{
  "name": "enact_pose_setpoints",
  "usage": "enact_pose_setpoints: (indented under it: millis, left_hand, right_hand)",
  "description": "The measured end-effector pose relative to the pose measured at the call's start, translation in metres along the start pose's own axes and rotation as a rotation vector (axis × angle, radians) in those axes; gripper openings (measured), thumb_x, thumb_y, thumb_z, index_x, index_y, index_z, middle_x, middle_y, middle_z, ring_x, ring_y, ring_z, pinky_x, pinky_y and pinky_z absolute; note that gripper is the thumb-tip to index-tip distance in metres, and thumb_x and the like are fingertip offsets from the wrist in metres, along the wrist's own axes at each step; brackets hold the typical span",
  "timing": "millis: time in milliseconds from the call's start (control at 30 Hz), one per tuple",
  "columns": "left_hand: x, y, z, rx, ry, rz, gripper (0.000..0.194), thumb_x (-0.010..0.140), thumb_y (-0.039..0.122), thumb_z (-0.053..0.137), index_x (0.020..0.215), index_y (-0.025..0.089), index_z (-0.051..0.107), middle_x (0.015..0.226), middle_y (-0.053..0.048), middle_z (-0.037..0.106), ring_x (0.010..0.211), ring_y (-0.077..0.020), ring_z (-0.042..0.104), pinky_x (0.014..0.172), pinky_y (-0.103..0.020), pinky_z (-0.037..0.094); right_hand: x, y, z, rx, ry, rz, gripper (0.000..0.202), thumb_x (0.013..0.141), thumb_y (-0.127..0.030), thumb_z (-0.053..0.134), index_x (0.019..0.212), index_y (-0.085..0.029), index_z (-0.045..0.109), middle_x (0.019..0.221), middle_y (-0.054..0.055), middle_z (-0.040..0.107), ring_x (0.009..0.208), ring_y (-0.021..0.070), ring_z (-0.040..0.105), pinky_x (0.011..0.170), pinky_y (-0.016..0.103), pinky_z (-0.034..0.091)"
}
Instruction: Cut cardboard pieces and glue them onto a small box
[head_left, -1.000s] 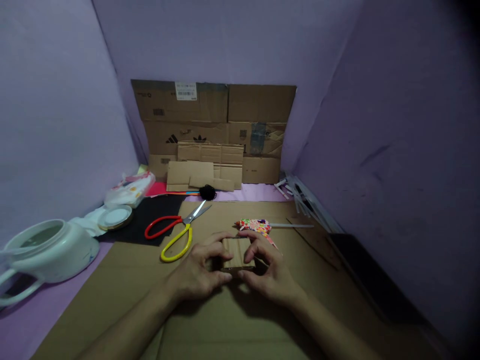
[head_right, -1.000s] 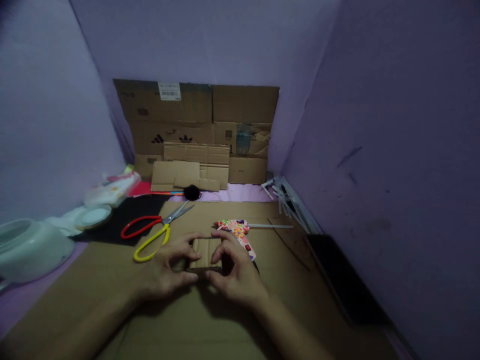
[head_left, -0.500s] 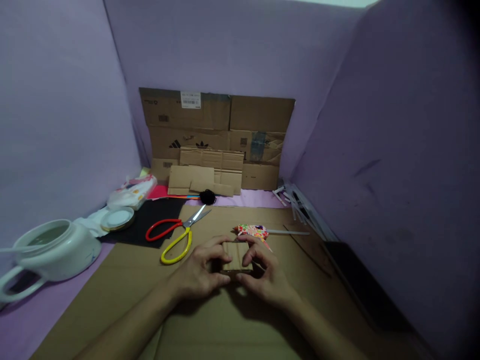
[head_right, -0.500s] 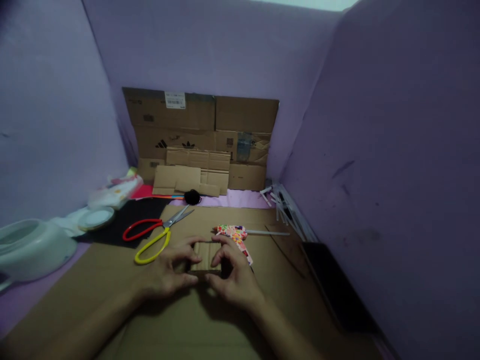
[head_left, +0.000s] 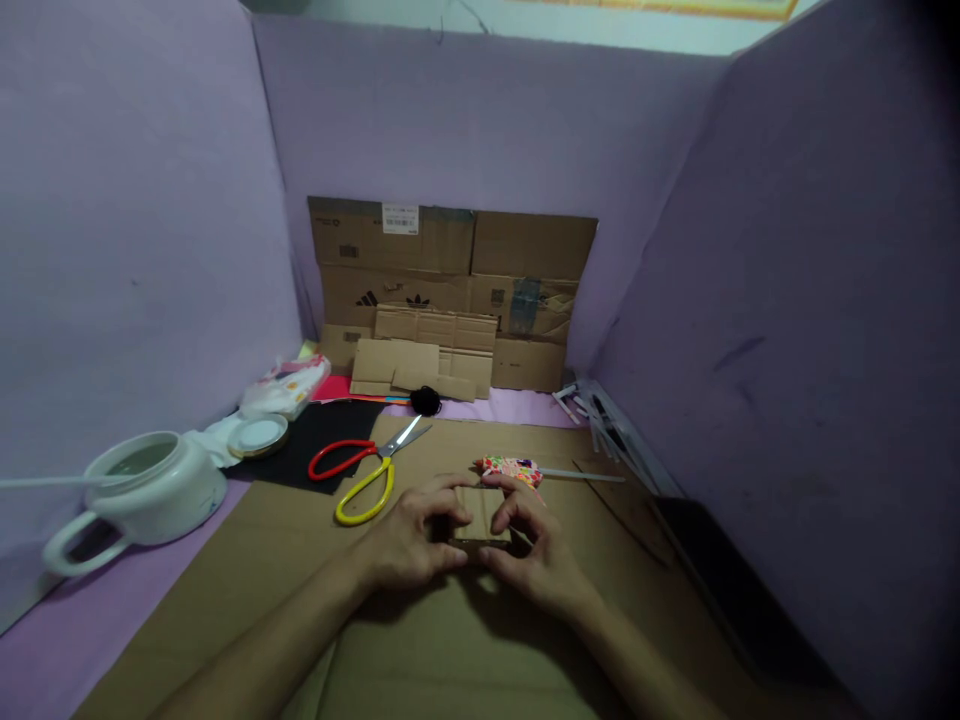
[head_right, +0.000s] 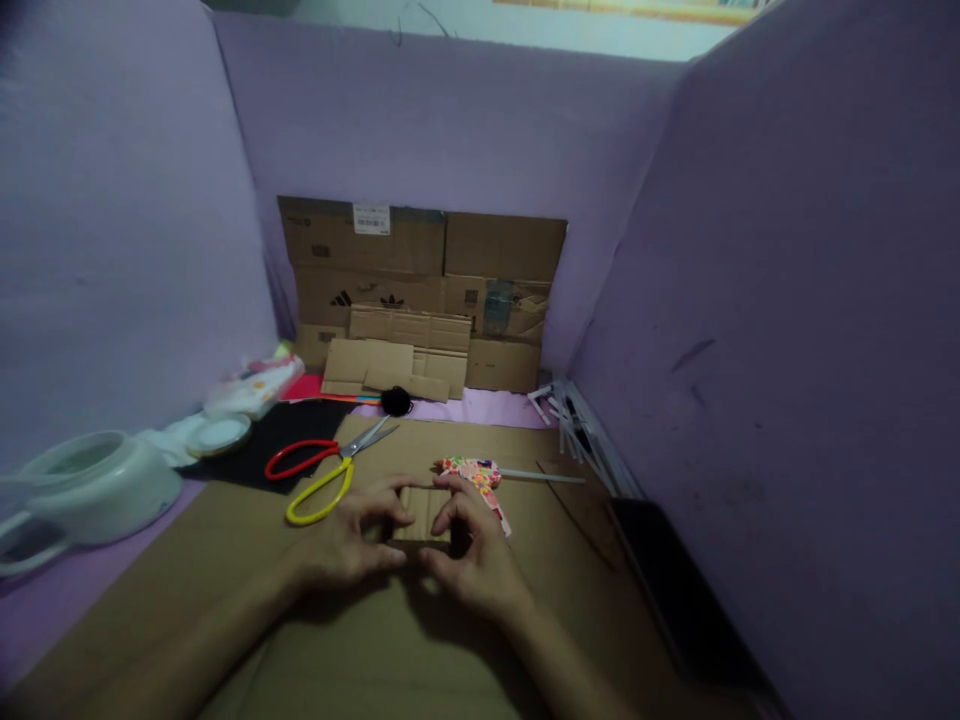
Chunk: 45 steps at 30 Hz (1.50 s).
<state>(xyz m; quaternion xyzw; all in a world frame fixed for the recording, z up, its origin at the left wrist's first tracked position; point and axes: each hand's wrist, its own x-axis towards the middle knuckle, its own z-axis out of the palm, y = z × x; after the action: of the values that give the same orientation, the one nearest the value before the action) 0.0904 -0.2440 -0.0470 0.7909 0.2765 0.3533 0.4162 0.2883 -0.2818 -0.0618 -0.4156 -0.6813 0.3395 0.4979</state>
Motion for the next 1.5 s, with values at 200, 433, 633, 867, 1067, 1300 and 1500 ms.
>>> enact_pose_setpoints:
  millis: [200,433,633,867,1067,1300,1500]
  left_hand:
    - [0.000,-0.006,0.001,-0.004,0.003,0.018,0.026,0.063,0.020,0.075,0.084,0.017,0.060,0.129,-0.014,0.051,0.119,-0.0272,0.049,0.097,-0.039,0.037]
    - [0.001,-0.004,0.002,-0.019,-0.002,0.013,0.025,0.063,0.017,0.074,0.084,0.017,0.060,0.129,-0.015,0.052,0.117,-0.0268,0.051,0.095,-0.041,0.038]
    - [0.002,0.003,0.000,-0.025,-0.007,0.002,0.023,0.064,0.016,0.074,0.083,0.017,0.061,0.130,-0.015,0.051,0.122,-0.0274,0.046,0.097,-0.041,0.037]
    - [0.003,0.008,0.000,-0.035,-0.021,0.013,0.021,0.063,0.017,0.074,0.080,0.017,0.061,0.130,-0.012,0.051,0.119,-0.0262,0.049,0.097,-0.037,0.037]
    - [0.004,0.010,0.000,-0.033,-0.007,0.003,0.021,0.063,0.020,0.074,0.080,0.017,0.062,0.127,-0.013,0.054,0.118,-0.0274,0.049,0.096,-0.039,0.038]
    - [0.003,0.007,0.001,-0.043,0.002,0.007,0.021,0.064,0.018,0.073,0.082,0.017,0.062,0.130,-0.013,0.052,0.118,-0.0262,0.050,0.097,-0.040,0.038]
    - [0.003,0.005,0.001,-0.051,0.021,-0.005,0.023,0.063,0.018,0.074,0.083,0.017,0.062,0.125,-0.014,0.056,0.119,-0.0274,0.049,0.097,-0.042,0.038]
  right_hand:
    - [0.000,0.000,0.000,-0.005,-0.002,-0.012,0.025,0.064,-0.008,0.070,0.072,-0.021,0.050,0.126,0.013,0.048,0.123,0.0296,0.044,0.096,0.045,0.037]
    - [-0.001,-0.001,-0.001,-0.010,-0.005,-0.010,0.025,0.065,-0.008,0.068,0.072,-0.022,0.049,0.128,0.012,0.048,0.127,0.0296,0.039,0.096,0.045,0.037]
    - [0.000,0.000,-0.002,-0.024,-0.005,-0.005,0.024,0.064,-0.010,0.069,0.071,-0.022,0.050,0.127,0.013,0.050,0.121,0.0297,0.047,0.094,0.044,0.038]
    - [0.000,-0.003,-0.001,-0.018,-0.008,0.030,0.023,0.065,-0.012,0.070,0.071,-0.021,0.049,0.128,0.014,0.048,0.118,0.0313,0.049,0.084,0.040,0.044]
    - [0.001,-0.005,-0.001,-0.021,-0.004,0.037,0.023,0.064,-0.015,0.070,0.070,-0.021,0.049,0.126,0.014,0.050,0.112,0.0302,0.054,0.077,0.037,0.046]
    - [0.001,-0.008,-0.001,-0.018,0.010,0.027,0.022,0.065,-0.015,0.070,0.069,-0.021,0.049,0.125,0.013,0.054,0.116,0.0300,0.052,0.088,0.042,0.043]
    - [0.002,-0.006,-0.001,-0.010,0.009,0.007,0.024,0.065,-0.013,0.070,0.071,-0.022,0.049,0.127,0.012,0.051,0.123,0.0300,0.045,0.095,0.044,0.039]
